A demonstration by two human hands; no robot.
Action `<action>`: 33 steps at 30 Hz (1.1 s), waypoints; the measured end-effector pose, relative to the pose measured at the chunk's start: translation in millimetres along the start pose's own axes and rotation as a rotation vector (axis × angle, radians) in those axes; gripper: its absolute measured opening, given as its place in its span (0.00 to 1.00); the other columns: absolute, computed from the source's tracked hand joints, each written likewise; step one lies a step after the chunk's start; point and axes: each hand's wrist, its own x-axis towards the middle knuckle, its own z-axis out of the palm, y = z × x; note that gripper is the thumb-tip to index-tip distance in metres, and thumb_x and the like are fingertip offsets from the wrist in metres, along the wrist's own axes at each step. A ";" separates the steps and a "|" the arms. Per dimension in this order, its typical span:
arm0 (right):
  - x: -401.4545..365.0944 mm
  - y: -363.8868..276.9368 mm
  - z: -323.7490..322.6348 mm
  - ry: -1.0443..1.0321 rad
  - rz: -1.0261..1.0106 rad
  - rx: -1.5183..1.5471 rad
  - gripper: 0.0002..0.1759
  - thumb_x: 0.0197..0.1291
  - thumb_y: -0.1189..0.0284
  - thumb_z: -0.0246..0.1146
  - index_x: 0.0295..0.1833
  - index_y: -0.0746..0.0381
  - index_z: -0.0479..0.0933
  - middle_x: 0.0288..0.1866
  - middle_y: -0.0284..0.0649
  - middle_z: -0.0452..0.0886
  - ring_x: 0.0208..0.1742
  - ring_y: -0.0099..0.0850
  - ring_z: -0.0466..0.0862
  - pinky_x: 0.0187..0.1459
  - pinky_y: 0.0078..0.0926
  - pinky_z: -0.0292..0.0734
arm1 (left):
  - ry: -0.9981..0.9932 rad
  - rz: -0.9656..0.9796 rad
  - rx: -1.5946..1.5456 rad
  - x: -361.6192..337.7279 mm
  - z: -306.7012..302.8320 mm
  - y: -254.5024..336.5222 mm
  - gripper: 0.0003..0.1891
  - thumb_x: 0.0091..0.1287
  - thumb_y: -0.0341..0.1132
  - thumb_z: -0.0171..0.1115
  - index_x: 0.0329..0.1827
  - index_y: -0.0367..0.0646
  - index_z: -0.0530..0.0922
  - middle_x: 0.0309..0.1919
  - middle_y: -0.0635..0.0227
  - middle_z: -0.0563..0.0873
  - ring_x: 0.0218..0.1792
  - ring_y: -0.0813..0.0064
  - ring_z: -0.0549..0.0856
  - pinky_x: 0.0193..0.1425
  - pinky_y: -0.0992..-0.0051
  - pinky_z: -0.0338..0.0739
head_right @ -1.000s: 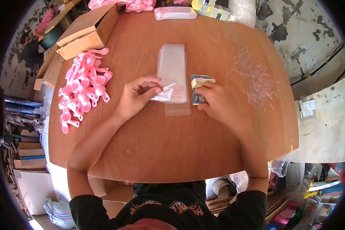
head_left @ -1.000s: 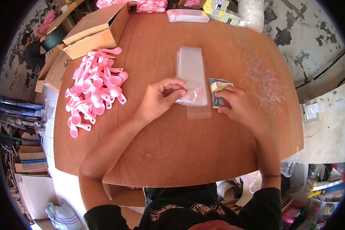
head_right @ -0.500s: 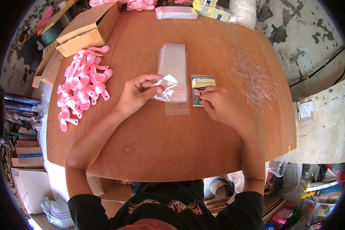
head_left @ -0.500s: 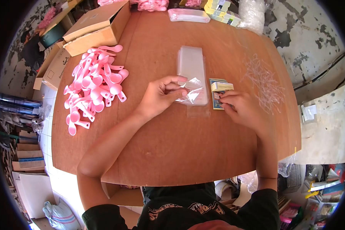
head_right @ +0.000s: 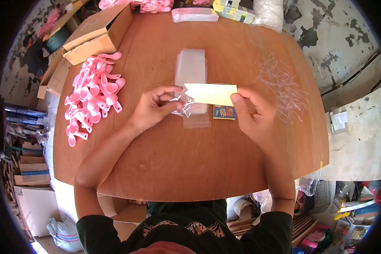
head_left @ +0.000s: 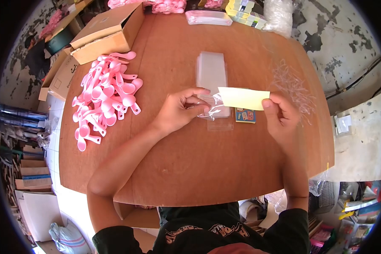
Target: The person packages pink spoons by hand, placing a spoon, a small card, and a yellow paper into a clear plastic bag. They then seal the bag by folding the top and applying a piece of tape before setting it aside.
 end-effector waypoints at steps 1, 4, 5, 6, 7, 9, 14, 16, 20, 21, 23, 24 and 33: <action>-2.9 2.2 3.1 -0.019 0.021 0.034 0.07 0.66 0.76 0.63 0.44 0.69 0.81 0.35 0.40 0.85 0.35 0.24 0.82 0.38 0.20 0.76 | -0.013 0.033 0.029 -0.7 1.0 -0.7 0.17 0.65 0.25 0.66 0.58 0.36 0.78 0.40 0.63 0.90 0.43 0.82 0.86 0.52 0.75 0.80; -9.3 5.6 18.0 -0.031 0.063 0.087 0.09 0.67 0.75 0.62 0.46 0.70 0.81 0.37 0.40 0.85 0.38 0.22 0.82 0.41 0.19 0.76 | -0.053 0.102 0.144 -3.5 3.2 0.8 0.17 0.65 0.24 0.66 0.57 0.35 0.78 0.40 0.61 0.90 0.44 0.78 0.88 0.52 0.74 0.82; -10.7 6.7 21.7 -0.027 0.080 0.103 0.09 0.67 0.75 0.62 0.46 0.70 0.81 0.37 0.39 0.86 0.38 0.23 0.82 0.41 0.19 0.76 | -0.054 0.102 0.145 -4.8 4.3 4.2 0.17 0.65 0.24 0.66 0.57 0.35 0.78 0.40 0.61 0.90 0.44 0.78 0.88 0.52 0.74 0.82; -11.6 9.2 23.6 -0.026 0.080 0.103 0.09 0.67 0.75 0.62 0.46 0.70 0.81 0.37 0.39 0.86 0.38 0.23 0.82 0.41 0.19 0.76 | -0.063 0.136 0.182 -6.2 5.6 9.7 0.15 0.65 0.23 0.66 0.55 0.34 0.79 0.41 0.61 0.90 0.43 0.78 0.87 0.50 0.75 0.82; -11.7 11.7 25.5 -0.022 0.089 0.111 0.08 0.67 0.75 0.63 0.45 0.70 0.81 0.37 0.39 0.85 0.37 0.22 0.82 0.40 0.19 0.76 | -0.072 0.169 0.218 -7.1 6.2 12.6 0.14 0.64 0.23 0.66 0.52 0.33 0.80 0.41 0.61 0.89 0.43 0.78 0.87 0.49 0.76 0.83; -10.0 12.9 26.1 -0.019 0.097 0.119 0.08 0.66 0.75 0.63 0.45 0.70 0.81 0.36 0.39 0.85 0.37 0.22 0.81 0.39 0.19 0.76 | -0.061 0.219 0.239 -7.3 6.3 11.0 0.15 0.64 0.22 0.66 0.53 0.32 0.79 0.42 0.60 0.89 0.43 0.76 0.88 0.49 0.76 0.83; -8.1 16.7 23.8 -0.216 0.106 0.111 0.06 0.66 0.75 0.63 0.42 0.68 0.81 0.33 0.38 0.84 0.33 0.21 0.79 0.34 0.20 0.73 | -0.038 0.345 0.269 -8.9 8.6 7.1 0.17 0.63 0.22 0.67 0.56 0.34 0.79 0.42 0.58 0.89 0.44 0.71 0.89 0.47 0.74 0.85; -8.5 7.4 25.1 -0.251 0.113 0.104 0.06 0.66 0.75 0.63 0.41 0.68 0.81 0.33 0.38 0.83 0.32 0.21 0.79 0.34 0.20 0.73 | -0.054 0.465 0.410 -10.8 8.3 8.9 0.17 0.62 0.24 0.67 0.55 0.37 0.79 0.45 0.55 0.87 0.41 0.65 0.89 0.48 0.71 0.86; -15.1 8.5 34.1 -0.296 0.098 0.166 0.06 0.66 0.75 0.63 0.42 0.68 0.80 0.34 0.37 0.83 0.31 0.21 0.78 0.33 0.20 0.73 | -0.146 0.516 0.572 -13.5 6.8 15.1 0.17 0.61 0.25 0.68 0.54 0.38 0.80 0.44 0.55 0.87 0.40 0.64 0.88 0.43 0.72 0.88; -16.6 10.6 34.9 -0.294 0.099 0.166 0.06 0.66 0.75 0.63 0.42 0.68 0.80 0.34 0.37 0.83 0.31 0.21 0.78 0.33 0.20 0.73 | -0.103 0.541 0.541 -13.7 9.0 15.3 0.18 0.61 0.25 0.69 0.54 0.39 0.80 0.43 0.56 0.87 0.40 0.65 0.88 0.40 0.73 0.88; -18.6 13.5 35.4 -0.156 0.040 0.145 0.06 0.65 0.76 0.64 0.42 0.69 0.81 0.33 0.37 0.83 0.31 0.21 0.78 0.32 0.20 0.73 | -0.062 0.565 0.510 -13.4 10.9 12.8 0.18 0.60 0.25 0.69 0.54 0.39 0.80 0.43 0.57 0.87 0.40 0.66 0.88 0.38 0.73 0.88; -18.2 14.4 33.8 -0.154 0.041 0.144 0.06 0.65 0.76 0.64 0.42 0.69 0.81 0.33 0.37 0.83 0.31 0.21 0.78 0.32 0.20 0.73 | -0.012 0.556 0.448 -12.7 11.4 8.7 0.18 0.60 0.25 0.69 0.54 0.39 0.80 0.42 0.57 0.87 0.40 0.67 0.88 0.35 0.74 0.88; -18.4 11.1 41.2 -0.198 -0.193 0.076 0.06 0.57 0.82 0.67 0.41 0.67 0.83 0.33 0.41 0.84 0.32 0.30 0.82 0.33 0.22 0.75 | -0.006 0.741 0.637 -12.4 7.6 3.5 0.16 0.57 0.28 0.73 0.49 0.43 0.82 0.37 0.68 0.89 0.32 0.72 0.87 0.53 0.63 0.76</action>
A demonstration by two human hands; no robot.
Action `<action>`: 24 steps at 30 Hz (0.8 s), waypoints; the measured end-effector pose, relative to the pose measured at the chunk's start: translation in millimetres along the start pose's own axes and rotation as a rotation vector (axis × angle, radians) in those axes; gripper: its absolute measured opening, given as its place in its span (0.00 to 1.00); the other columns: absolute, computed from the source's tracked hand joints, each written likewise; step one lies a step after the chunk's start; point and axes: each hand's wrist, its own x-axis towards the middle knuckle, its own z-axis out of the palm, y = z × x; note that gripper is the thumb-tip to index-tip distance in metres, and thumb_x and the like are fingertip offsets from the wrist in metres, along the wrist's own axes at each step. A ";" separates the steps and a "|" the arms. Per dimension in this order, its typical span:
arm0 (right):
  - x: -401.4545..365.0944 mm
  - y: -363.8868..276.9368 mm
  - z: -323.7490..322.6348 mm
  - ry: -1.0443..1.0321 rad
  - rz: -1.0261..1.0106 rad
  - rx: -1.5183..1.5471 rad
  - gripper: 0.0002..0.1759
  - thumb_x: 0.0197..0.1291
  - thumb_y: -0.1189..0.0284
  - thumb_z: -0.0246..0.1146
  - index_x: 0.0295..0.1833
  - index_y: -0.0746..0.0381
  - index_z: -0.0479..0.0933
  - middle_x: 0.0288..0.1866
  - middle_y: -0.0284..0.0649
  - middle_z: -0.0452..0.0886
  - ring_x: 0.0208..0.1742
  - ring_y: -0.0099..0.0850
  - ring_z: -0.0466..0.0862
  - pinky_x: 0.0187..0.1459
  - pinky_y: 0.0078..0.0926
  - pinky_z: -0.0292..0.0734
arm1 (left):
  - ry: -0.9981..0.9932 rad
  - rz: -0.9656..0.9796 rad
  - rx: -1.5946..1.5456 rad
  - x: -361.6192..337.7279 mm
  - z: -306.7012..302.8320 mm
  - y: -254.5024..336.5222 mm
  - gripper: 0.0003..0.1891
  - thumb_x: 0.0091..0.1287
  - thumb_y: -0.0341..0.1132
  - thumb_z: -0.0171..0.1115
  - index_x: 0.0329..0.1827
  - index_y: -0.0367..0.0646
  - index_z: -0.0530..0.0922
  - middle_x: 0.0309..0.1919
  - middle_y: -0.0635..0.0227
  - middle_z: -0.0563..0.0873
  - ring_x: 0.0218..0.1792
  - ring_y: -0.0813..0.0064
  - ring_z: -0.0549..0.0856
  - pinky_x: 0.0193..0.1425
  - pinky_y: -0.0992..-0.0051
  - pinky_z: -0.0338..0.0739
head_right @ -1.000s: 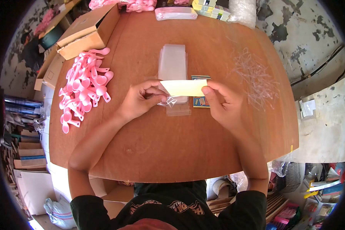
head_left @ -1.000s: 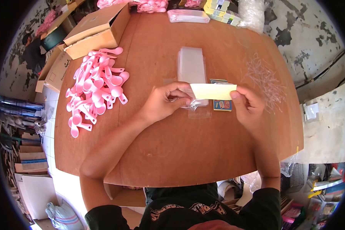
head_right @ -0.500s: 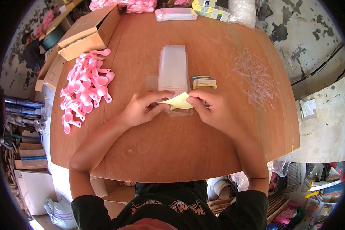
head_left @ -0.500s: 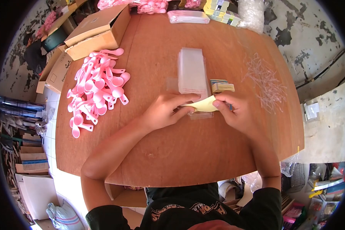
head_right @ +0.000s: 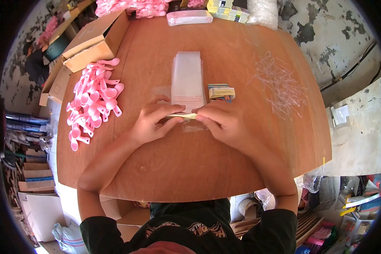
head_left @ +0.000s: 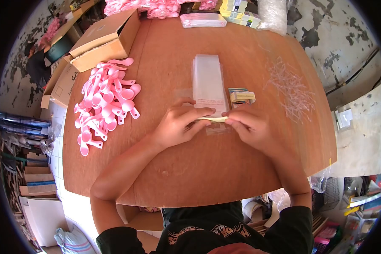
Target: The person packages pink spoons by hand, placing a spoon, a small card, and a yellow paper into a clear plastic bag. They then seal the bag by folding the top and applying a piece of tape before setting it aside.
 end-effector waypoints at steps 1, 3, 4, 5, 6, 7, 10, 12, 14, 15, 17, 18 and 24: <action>-0.1 -0.8 2.2 0.002 0.002 -0.001 0.06 0.57 0.82 0.67 0.41 0.67 0.83 0.33 0.41 0.84 0.32 0.30 0.82 0.33 0.22 0.75 | -0.005 0.002 0.000 -0.7 1.3 1.6 0.14 0.59 0.31 0.72 0.49 0.46 0.83 0.34 0.73 0.89 0.30 0.75 0.86 0.56 0.62 0.74; -1.7 -1.6 5.4 0.003 -0.094 -0.006 0.08 0.52 0.82 0.70 0.39 0.65 0.83 0.34 0.41 0.84 0.31 0.33 0.81 0.31 0.27 0.74 | -0.024 0.023 0.039 -1.4 1.2 3.6 0.15 0.58 0.30 0.72 0.49 0.46 0.83 0.35 0.72 0.89 0.31 0.75 0.86 0.56 0.63 0.74; -2.7 -1.8 5.7 0.003 -0.094 -0.007 0.08 0.52 0.82 0.70 0.39 0.65 0.83 0.34 0.41 0.84 0.31 0.33 0.81 0.31 0.27 0.74 | -0.042 0.043 0.081 -1.3 0.5 4.8 0.16 0.57 0.28 0.72 0.49 0.46 0.82 0.35 0.71 0.89 0.32 0.74 0.86 0.57 0.63 0.74; -3.5 -2.0 6.0 0.034 -0.130 -0.056 0.10 0.50 0.82 0.71 0.40 0.64 0.83 0.34 0.40 0.83 0.31 0.34 0.81 0.30 0.27 0.74 | -0.042 0.044 0.081 0.7 -0.4 7.5 0.16 0.57 0.28 0.72 0.49 0.46 0.82 0.35 0.71 0.89 0.32 0.74 0.86 0.57 0.63 0.74; -3.6 -2.4 6.2 0.065 -0.166 -0.104 0.11 0.48 0.83 0.71 0.40 0.64 0.83 0.34 0.39 0.83 0.31 0.34 0.81 0.30 0.28 0.73 | -0.020 0.024 0.107 3.8 -1.8 11.4 0.17 0.54 0.26 0.72 0.48 0.46 0.82 0.36 0.72 0.89 0.34 0.74 0.87 0.57 0.62 0.73; -2.8 -2.8 5.7 0.065 -0.169 -0.103 0.11 0.48 0.83 0.71 0.40 0.64 0.83 0.34 0.39 0.83 0.31 0.34 0.81 0.30 0.28 0.73 | 0.003 0.005 0.135 5.4 -3.2 13.6 0.18 0.52 0.23 0.73 0.47 0.46 0.82 0.37 0.73 0.90 0.37 0.73 0.88 0.58 0.61 0.73; -0.4 -3.7 4.9 0.089 -0.258 -0.174 0.15 0.45 0.83 0.72 0.41 0.63 0.83 0.35 0.38 0.82 0.31 0.34 0.80 0.30 0.27 0.74 | 0.028 0.005 0.197 4.0 -5.3 6.3 0.17 0.51 0.22 0.72 0.44 0.46 0.82 0.36 0.74 0.89 0.39 0.75 0.87 0.59 0.61 0.72; -0.3 -4.5 8.2 0.150 -0.305 -0.189 0.16 0.43 0.84 0.73 0.40 0.63 0.82 0.34 0.39 0.82 0.31 0.35 0.80 0.29 0.27 0.74 | 0.042 0.012 0.203 3.5 -6.4 4.3 0.16 0.51 0.22 0.71 0.43 0.46 0.82 0.36 0.74 0.89 0.39 0.75 0.87 0.60 0.61 0.71; -2.6 -2.0 7.8 0.160 -0.311 -0.202 0.16 0.43 0.85 0.73 0.40 0.63 0.82 0.36 0.39 0.82 0.33 0.35 0.82 0.31 0.28 0.77 | 0.055 0.018 0.209 3.5 -6.8 4.3 0.15 0.51 0.21 0.71 0.42 0.47 0.82 0.36 0.74 0.89 0.39 0.76 0.87 0.60 0.61 0.71; -3.5 -1.2 7.2 0.170 -0.316 -0.214 0.16 0.43 0.86 0.73 0.39 0.63 0.81 0.37 0.40 0.82 0.34 0.36 0.83 0.34 0.28 0.79 | 0.050 0.030 0.210 3.5 -7.0 4.6 0.16 0.51 0.21 0.71 0.42 0.47 0.83 0.36 0.75 0.89 0.38 0.76 0.87 0.60 0.61 0.71; -4.1 -1.8 5.1 0.158 -0.330 -0.215 0.16 0.43 0.86 0.73 0.39 0.62 0.81 0.37 0.40 0.82 0.35 0.36 0.83 0.34 0.28 0.79 | 0.046 0.041 0.212 2.8 -7.1 5.2 0.16 0.50 0.21 0.70 0.41 0.47 0.83 0.36 0.75 0.89 0.38 0.76 0.87 0.60 0.61 0.71; -4.1 -2.1 4.4 0.145 -0.343 -0.216 0.15 0.43 0.86 0.73 0.38 0.62 0.81 0.37 0.40 0.82 0.35 0.37 0.84 0.34 0.28 0.80 | 0.031 0.046 0.212 1.9 -6.5 5.5 0.16 0.50 0.20 0.70 0.41 0.47 0.83 0.35 0.75 0.89 0.38 0.76 0.88 0.61 0.61 0.71; -0.5 -3.0 11.4 0.143 -0.417 -0.238 0.16 0.39 0.82 0.72 0.37 0.60 0.81 0.37 0.37 0.82 0.35 0.34 0.82 0.30 0.28 0.76 | 0.027 0.075 0.204 2.4 -4.2 11.6 0.18 0.48 0.18 0.69 0.41 0.48 0.83 0.36 0.75 0.89 0.38 0.76 0.88 0.62 0.60 0.70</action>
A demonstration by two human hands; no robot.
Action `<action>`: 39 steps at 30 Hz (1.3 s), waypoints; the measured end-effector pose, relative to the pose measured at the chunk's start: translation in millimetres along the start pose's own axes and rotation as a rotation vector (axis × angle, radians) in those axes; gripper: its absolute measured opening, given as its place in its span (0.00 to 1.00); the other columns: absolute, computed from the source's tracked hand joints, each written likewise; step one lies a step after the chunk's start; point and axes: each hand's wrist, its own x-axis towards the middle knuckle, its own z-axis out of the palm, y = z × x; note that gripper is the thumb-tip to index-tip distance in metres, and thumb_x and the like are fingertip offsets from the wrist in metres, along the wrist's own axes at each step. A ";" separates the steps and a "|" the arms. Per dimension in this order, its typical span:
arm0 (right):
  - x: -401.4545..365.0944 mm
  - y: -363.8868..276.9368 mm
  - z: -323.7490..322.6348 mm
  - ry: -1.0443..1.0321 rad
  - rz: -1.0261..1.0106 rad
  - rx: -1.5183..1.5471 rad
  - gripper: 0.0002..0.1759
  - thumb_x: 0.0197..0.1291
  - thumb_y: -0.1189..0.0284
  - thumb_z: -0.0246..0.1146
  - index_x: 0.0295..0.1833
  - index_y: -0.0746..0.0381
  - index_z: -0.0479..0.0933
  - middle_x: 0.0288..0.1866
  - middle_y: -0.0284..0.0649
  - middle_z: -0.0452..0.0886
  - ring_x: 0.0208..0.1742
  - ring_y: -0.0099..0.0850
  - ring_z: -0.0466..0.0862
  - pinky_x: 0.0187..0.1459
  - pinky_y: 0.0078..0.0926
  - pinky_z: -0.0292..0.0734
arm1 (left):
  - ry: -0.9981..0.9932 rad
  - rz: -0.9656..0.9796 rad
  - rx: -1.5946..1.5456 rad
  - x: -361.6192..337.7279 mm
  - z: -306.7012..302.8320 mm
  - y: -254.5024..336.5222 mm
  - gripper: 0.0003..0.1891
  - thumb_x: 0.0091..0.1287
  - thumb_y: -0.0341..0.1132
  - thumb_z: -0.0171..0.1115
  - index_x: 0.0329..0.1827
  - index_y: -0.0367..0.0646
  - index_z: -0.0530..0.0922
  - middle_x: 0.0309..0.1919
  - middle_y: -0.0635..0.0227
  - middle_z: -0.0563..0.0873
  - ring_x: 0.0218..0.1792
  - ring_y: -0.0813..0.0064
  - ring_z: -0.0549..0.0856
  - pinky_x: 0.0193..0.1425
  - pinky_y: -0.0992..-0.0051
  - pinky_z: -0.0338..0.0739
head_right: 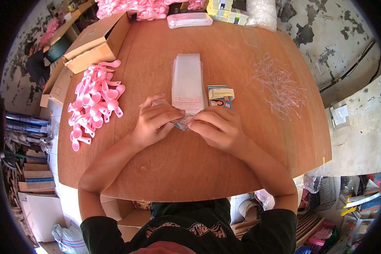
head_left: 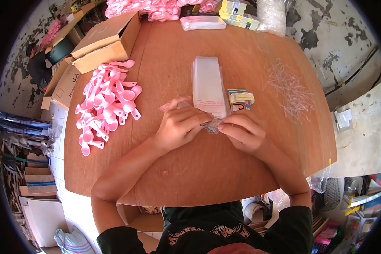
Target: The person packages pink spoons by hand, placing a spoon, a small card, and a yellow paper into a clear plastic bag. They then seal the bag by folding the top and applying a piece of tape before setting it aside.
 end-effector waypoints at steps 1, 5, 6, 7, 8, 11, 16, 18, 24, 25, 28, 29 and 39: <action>-0.6 0.2 -0.1 0.000 0.000 0.000 0.16 0.39 0.82 0.72 0.37 0.60 0.81 0.37 0.37 0.82 0.35 0.34 0.82 0.30 0.28 0.76 | 0.000 0.001 0.005 0.0 0.1 0.4 0.19 0.47 0.18 0.69 0.41 0.48 0.83 0.36 0.74 0.89 0.38 0.76 0.88 0.63 0.60 0.70; -2.0 0.8 0.2 -0.034 0.002 -0.039 0.15 0.39 0.81 0.72 0.37 0.58 0.82 0.40 0.36 0.81 0.37 0.34 0.82 0.32 0.28 0.77 | -0.002 0.009 0.000 -0.3 0.8 1.1 0.19 0.47 0.18 0.69 0.42 0.48 0.82 0.36 0.75 0.89 0.38 0.76 0.88 0.62 0.60 0.70; -1.8 0.9 0.4 -0.036 0.001 -0.045 0.15 0.40 0.80 0.72 0.37 0.58 0.82 0.40 0.36 0.81 0.37 0.35 0.82 0.33 0.28 0.77 | -0.002 0.008 -0.003 -1.0 1.4 1.0 0.19 0.47 0.18 0.69 0.42 0.48 0.82 0.36 0.75 0.89 0.38 0.76 0.88 0.62 0.60 0.70; -2.1 0.9 1.0 -0.036 0.000 -0.045 0.15 0.40 0.80 0.72 0.37 0.58 0.82 0.40 0.36 0.81 0.37 0.35 0.82 0.33 0.28 0.77 | -0.004 0.008 -0.007 -1.3 1.6 0.9 0.19 0.47 0.18 0.69 0.42 0.48 0.82 0.37 0.75 0.89 0.38 0.76 0.88 0.62 0.60 0.70; -3.1 0.8 1.8 -0.025 0.007 -0.039 0.15 0.40 0.80 0.72 0.37 0.59 0.81 0.40 0.37 0.80 0.37 0.35 0.82 0.33 0.28 0.77 | -0.004 0.008 -0.006 -1.4 1.6 1.2 0.19 0.47 0.18 0.69 0.42 0.48 0.82 0.37 0.75 0.89 0.38 0.76 0.88 0.62 0.60 0.70; -4.9 -0.7 0.7 -0.007 0.021 -0.024 0.15 0.40 0.81 0.72 0.37 0.59 0.81 0.40 0.38 0.80 0.37 0.36 0.82 0.33 0.29 0.77 | -0.006 -0.001 -0.017 -1.6 2.0 1.2 0.17 0.49 0.20 0.70 0.41 0.48 0.83 0.36 0.74 0.89 0.38 0.76 0.88 0.62 0.60 0.71; -2.6 -0.3 0.5 -0.019 0.019 -0.017 0.15 0.39 0.82 0.71 0.38 0.62 0.81 0.40 0.40 0.80 0.37 0.38 0.82 0.33 0.31 0.78 | 0.012 -0.037 -0.033 -1.9 1.9 -0.3 0.12 0.53 0.23 0.71 0.39 0.47 0.83 0.35 0.74 0.89 0.38 0.76 0.88 0.61 0.60 0.71; -5.0 0.6 1.8 -0.045 0.042 -0.011 0.16 0.39 0.83 0.70 0.38 0.62 0.81 0.40 0.40 0.80 0.36 0.38 0.82 0.33 0.31 0.78 | 0.003 -0.026 -0.029 0.2 0.2 2.1 0.12 0.53 0.23 0.71 0.39 0.47 0.83 0.35 0.75 0.89 0.38 0.76 0.88 0.61 0.60 0.71; -5.6 0.0 2.5 -0.004 0.056 -0.008 0.17 0.38 0.84 0.69 0.39 0.62 0.82 0.41 0.40 0.81 0.36 0.37 0.82 0.34 0.31 0.78 | 0.024 -0.032 -0.034 -0.4 1.8 0.0 0.12 0.52 0.23 0.71 0.38 0.47 0.83 0.34 0.75 0.89 0.37 0.76 0.87 0.60 0.61 0.72; -5.6 0.4 2.2 -0.004 0.056 -0.009 0.17 0.38 0.84 0.69 0.39 0.62 0.82 0.41 0.40 0.81 0.36 0.37 0.82 0.34 0.31 0.78 | 0.035 -0.039 -0.033 -0.3 1.9 -0.5 0.13 0.50 0.23 0.70 0.38 0.47 0.83 0.33 0.75 0.89 0.37 0.76 0.88 0.59 0.63 0.73; -6.3 1.2 1.7 -0.028 0.049 0.003 0.18 0.38 0.84 0.69 0.40 0.62 0.82 0.41 0.40 0.81 0.36 0.37 0.82 0.34 0.31 0.78 | 0.007 -0.023 -0.019 -1.0 1.2 -0.3 0.13 0.52 0.22 0.71 0.39 0.47 0.83 0.34 0.74 0.89 0.37 0.76 0.87 0.60 0.60 0.72; -7.1 1.2 2.0 -0.034 0.052 -0.002 0.18 0.39 0.84 0.69 0.40 0.61 0.82 0.40 0.40 0.81 0.35 0.37 0.82 0.34 0.31 0.78 | 0.007 -0.023 -0.018 -0.8 0.9 0.3 0.13 0.52 0.22 0.71 0.39 0.47 0.83 0.34 0.74 0.89 0.37 0.76 0.87 0.60 0.60 0.72; -6.6 1.3 1.5 -0.035 0.055 0.007 0.18 0.40 0.84 0.68 0.42 0.61 0.82 0.40 0.40 0.81 0.35 0.36 0.82 0.33 0.31 0.77 | 0.003 -0.016 -0.025 0.0 -0.2 1.3 0.14 0.51 0.22 0.71 0.39 0.47 0.82 0.34 0.74 0.89 0.36 0.76 0.87 0.61 0.61 0.71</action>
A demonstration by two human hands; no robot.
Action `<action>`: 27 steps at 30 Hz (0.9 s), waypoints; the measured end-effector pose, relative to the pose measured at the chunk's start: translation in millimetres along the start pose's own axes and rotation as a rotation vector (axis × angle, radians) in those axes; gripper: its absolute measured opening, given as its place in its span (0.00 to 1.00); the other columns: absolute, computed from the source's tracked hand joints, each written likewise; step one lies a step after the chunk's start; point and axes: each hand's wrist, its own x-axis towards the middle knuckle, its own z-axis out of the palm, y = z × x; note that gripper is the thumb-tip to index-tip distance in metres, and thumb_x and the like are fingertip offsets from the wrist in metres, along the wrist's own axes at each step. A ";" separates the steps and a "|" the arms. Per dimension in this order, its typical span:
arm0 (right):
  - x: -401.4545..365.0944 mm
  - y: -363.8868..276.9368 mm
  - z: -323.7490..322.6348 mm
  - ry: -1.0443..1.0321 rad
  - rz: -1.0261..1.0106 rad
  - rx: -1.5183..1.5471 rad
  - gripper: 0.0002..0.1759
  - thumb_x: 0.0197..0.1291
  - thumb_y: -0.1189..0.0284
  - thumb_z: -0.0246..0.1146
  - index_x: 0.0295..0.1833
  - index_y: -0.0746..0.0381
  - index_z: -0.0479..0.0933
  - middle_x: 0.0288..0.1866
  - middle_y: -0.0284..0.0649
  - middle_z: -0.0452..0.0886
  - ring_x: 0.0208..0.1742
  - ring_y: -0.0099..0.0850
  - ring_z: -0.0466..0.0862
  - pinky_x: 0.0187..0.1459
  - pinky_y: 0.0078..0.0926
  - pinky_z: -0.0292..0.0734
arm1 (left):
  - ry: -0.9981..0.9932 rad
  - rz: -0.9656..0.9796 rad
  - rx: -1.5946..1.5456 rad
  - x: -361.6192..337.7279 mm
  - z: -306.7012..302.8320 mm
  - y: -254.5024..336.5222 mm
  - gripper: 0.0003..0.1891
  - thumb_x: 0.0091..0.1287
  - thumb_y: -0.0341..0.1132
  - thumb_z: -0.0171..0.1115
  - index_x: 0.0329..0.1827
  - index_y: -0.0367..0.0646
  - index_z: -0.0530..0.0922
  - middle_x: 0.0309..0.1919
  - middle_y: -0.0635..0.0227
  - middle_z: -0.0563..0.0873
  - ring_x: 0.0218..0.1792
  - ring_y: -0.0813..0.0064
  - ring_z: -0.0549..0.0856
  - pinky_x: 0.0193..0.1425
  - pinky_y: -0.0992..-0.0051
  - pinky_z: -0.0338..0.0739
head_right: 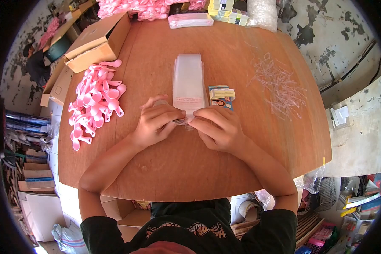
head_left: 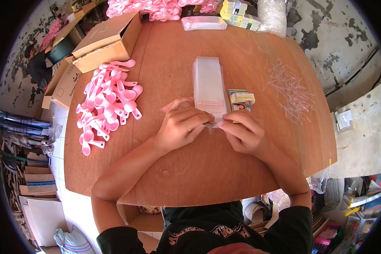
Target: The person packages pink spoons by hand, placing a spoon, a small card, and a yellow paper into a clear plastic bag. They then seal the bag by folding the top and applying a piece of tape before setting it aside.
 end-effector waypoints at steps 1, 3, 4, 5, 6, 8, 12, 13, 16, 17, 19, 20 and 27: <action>0.4 -0.1 0.2 0.000 -0.001 0.000 0.18 0.40 0.84 0.68 0.42 0.61 0.82 0.40 0.40 0.81 0.35 0.36 0.82 0.33 0.31 0.77 | -0.001 0.005 0.006 0.2 -0.2 0.1 0.14 0.51 0.22 0.72 0.39 0.47 0.82 0.34 0.74 0.89 0.36 0.76 0.87 0.61 0.61 0.71; 1.2 -0.9 0.6 -0.007 0.005 -0.009 0.19 0.40 0.83 0.69 0.42 0.60 0.82 0.42 0.40 0.81 0.35 0.36 0.82 0.33 0.30 0.77 | -0.001 0.011 0.008 -0.3 0.1 -0.4 0.14 0.51 0.22 0.72 0.39 0.47 0.82 0.34 0.74 0.89 0.36 0.76 0.87 0.62 0.61 0.71; 1.1 -0.9 0.3 -0.007 0.006 -0.010 0.19 0.40 0.83 0.69 0.42 0.60 0.82 0.42 0.40 0.81 0.35 0.36 0.82 0.33 0.30 0.77 | -0.002 0.018 0.010 -0.5 0.5 -0.5 0.14 0.51 0.22 0.72 0.40 0.47 0.82 0.34 0.74 0.89 0.36 0.76 0.87 0.62 0.61 0.71; 0.8 -0.8 0.0 -0.028 0.006 -0.010 0.19 0.40 0.83 0.69 0.42 0.59 0.83 0.42 0.39 0.81 0.36 0.36 0.82 0.33 0.30 0.77 | -0.002 0.018 0.010 -0.2 0.7 -0.2 0.14 0.51 0.22 0.72 0.40 0.47 0.82 0.34 0.74 0.89 0.36 0.76 0.87 0.62 0.61 0.71; 0.8 -0.8 -0.3 -0.048 0.006 -0.011 0.19 0.40 0.82 0.69 0.42 0.58 0.83 0.43 0.39 0.81 0.36 0.36 0.82 0.33 0.29 0.77 | 0.002 0.033 0.017 0.1 0.8 0.5 0.15 0.50 0.22 0.72 0.40 0.47 0.82 0.34 0.74 0.89 0.36 0.77 0.88 0.62 0.61 0.71; 3.3 -2.7 -1.5 -0.074 0.009 -0.001 0.18 0.40 0.82 0.69 0.42 0.58 0.83 0.43 0.39 0.81 0.36 0.35 0.83 0.33 0.29 0.77 | 0.006 0.047 0.025 -0.4 0.7 1.3 0.15 0.50 0.22 0.72 0.40 0.48 0.82 0.35 0.74 0.89 0.37 0.77 0.88 0.62 0.61 0.70; 1.5 -2.2 0.6 -0.135 -0.005 0.026 0.17 0.41 0.81 0.69 0.41 0.58 0.83 0.45 0.39 0.81 0.38 0.35 0.83 0.33 0.29 0.77 | 0.028 0.141 0.087 -1.4 2.0 4.0 0.12 0.52 0.26 0.71 0.39 0.48 0.83 0.35 0.75 0.88 0.36 0.77 0.87 0.62 0.63 0.71; 2.0 -2.5 0.8 -0.134 -0.005 0.026 0.17 0.41 0.81 0.69 0.41 0.58 0.83 0.45 0.39 0.81 0.38 0.35 0.83 0.33 0.29 0.77 | 0.055 0.174 0.126 -1.2 2.5 4.9 0.09 0.53 0.28 0.70 0.37 0.48 0.84 0.34 0.76 0.88 0.36 0.78 0.87 0.61 0.64 0.72; 5.0 -5.6 0.7 -0.117 -0.036 -0.013 0.15 0.42 0.79 0.69 0.40 0.59 0.83 0.47 0.40 0.81 0.38 0.36 0.83 0.34 0.30 0.79 | 0.069 0.226 0.151 0.2 -0.1 8.5 0.11 0.53 0.29 0.69 0.40 0.48 0.85 0.37 0.75 0.88 0.37 0.79 0.87 0.61 0.65 0.73; 6.4 -7.0 0.1 -0.126 -0.044 -0.043 0.14 0.42 0.79 0.69 0.39 0.59 0.82 0.48 0.41 0.81 0.39 0.36 0.83 0.34 0.30 0.79 | 0.068 0.225 0.151 0.6 -1.1 9.9 0.11 0.53 0.29 0.69 0.40 0.48 0.85 0.37 0.75 0.88 0.37 0.79 0.87 0.61 0.65 0.73; 8.3 -8.1 -1.8 -0.134 -0.051 -0.072 0.13 0.42 0.78 0.69 0.38 0.59 0.82 0.50 0.42 0.80 0.40 0.36 0.83 0.35 0.30 0.79 | 0.039 0.293 0.229 0.9 -2.8 12.4 0.13 0.52 0.30 0.69 0.43 0.49 0.85 0.41 0.75 0.87 0.39 0.80 0.86 0.60 0.65 0.73; 8.9 -8.0 -2.9 -0.162 -0.063 -0.072 0.11 0.42 0.78 0.69 0.36 0.60 0.81 0.52 0.43 0.80 0.41 0.36 0.84 0.35 0.31 0.79 | 0.038 0.292 0.230 0.8 -2.2 13.1 0.13 0.52 0.30 0.69 0.43 0.49 0.85 0.41 0.75 0.87 0.39 0.80 0.86 0.60 0.65 0.73; 6.8 -12.0 2.7 -0.252 -0.012 -0.056 0.10 0.42 0.75 0.68 0.31 0.65 0.77 0.58 0.47 0.76 0.47 0.39 0.83 0.39 0.36 0.81 | 0.059 0.445 0.313 -2.2 1.2 21.9 0.11 0.55 0.32 0.66 0.42 0.51 0.86 0.45 0.74 0.87 0.44 0.78 0.86 0.60 0.66 0.73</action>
